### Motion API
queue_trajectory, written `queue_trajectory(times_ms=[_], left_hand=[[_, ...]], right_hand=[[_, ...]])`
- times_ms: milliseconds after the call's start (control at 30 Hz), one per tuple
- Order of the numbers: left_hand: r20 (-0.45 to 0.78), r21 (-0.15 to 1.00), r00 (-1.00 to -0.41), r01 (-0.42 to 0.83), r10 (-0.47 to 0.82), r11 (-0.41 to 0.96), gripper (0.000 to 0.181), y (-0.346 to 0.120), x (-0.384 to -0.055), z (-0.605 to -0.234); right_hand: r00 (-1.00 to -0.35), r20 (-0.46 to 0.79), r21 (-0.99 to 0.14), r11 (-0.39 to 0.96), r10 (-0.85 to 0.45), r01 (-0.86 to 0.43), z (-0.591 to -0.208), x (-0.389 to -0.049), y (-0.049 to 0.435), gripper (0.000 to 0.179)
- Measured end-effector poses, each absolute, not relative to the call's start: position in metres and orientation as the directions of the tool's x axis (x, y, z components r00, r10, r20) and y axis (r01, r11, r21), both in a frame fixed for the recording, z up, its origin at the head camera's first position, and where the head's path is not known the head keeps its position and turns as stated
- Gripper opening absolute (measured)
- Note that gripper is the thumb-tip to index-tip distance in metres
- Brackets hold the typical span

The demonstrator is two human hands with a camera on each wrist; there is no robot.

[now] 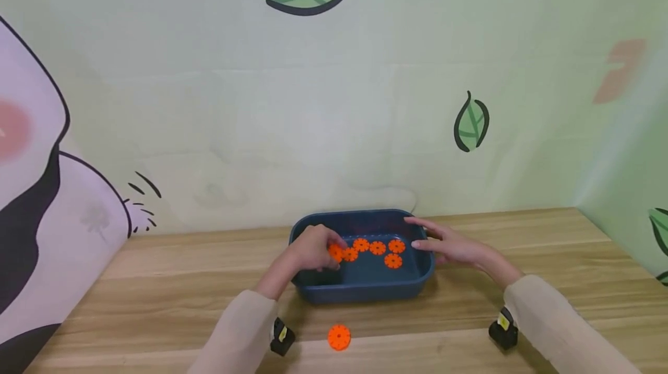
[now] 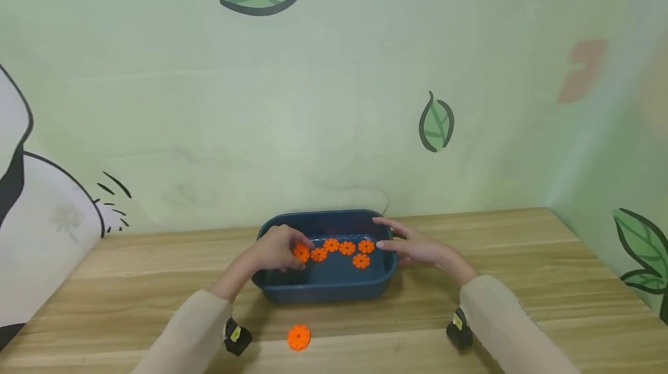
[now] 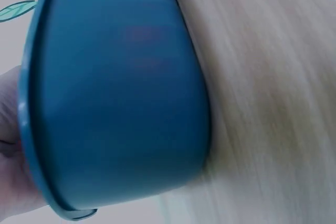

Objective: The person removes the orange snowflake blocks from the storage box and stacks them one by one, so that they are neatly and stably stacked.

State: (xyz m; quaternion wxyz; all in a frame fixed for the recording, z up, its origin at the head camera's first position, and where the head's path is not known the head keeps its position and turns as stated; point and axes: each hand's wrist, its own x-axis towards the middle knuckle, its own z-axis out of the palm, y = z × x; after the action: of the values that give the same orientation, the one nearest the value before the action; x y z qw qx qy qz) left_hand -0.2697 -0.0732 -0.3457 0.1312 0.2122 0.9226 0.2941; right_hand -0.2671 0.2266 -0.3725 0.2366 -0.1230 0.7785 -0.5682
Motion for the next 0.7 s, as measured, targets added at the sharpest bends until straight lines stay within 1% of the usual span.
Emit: queue_trajectory(times_ms=[233, 467, 700], left_hand=[[-0.031, 0.605, -0.874, 0.369, 0.484, 0.705, 0.039, -0.076, -0.260, -0.338], [0.108, 0.577, -0.856, 0.468, 0.505, 0.669, 0.032, -0.082, -0.255, -0.333], [0.158, 0.641, -0.869, 0.452, 0.469, 0.620, 0.033, -0.084, -0.238, -0.329]], right_hand=[[-0.862, -0.228, -0.937, 0.341, -0.453, 0.068, -0.372, -0.266, 0.227, 0.068], [-0.862, -0.234, -0.939, 0.335, -0.450, 0.080, -0.372, -0.270, 0.227, 0.067], [-0.865, -0.236, -0.934, 0.350, -0.444, 0.075, -0.372, -0.268, 0.227, 0.067]])
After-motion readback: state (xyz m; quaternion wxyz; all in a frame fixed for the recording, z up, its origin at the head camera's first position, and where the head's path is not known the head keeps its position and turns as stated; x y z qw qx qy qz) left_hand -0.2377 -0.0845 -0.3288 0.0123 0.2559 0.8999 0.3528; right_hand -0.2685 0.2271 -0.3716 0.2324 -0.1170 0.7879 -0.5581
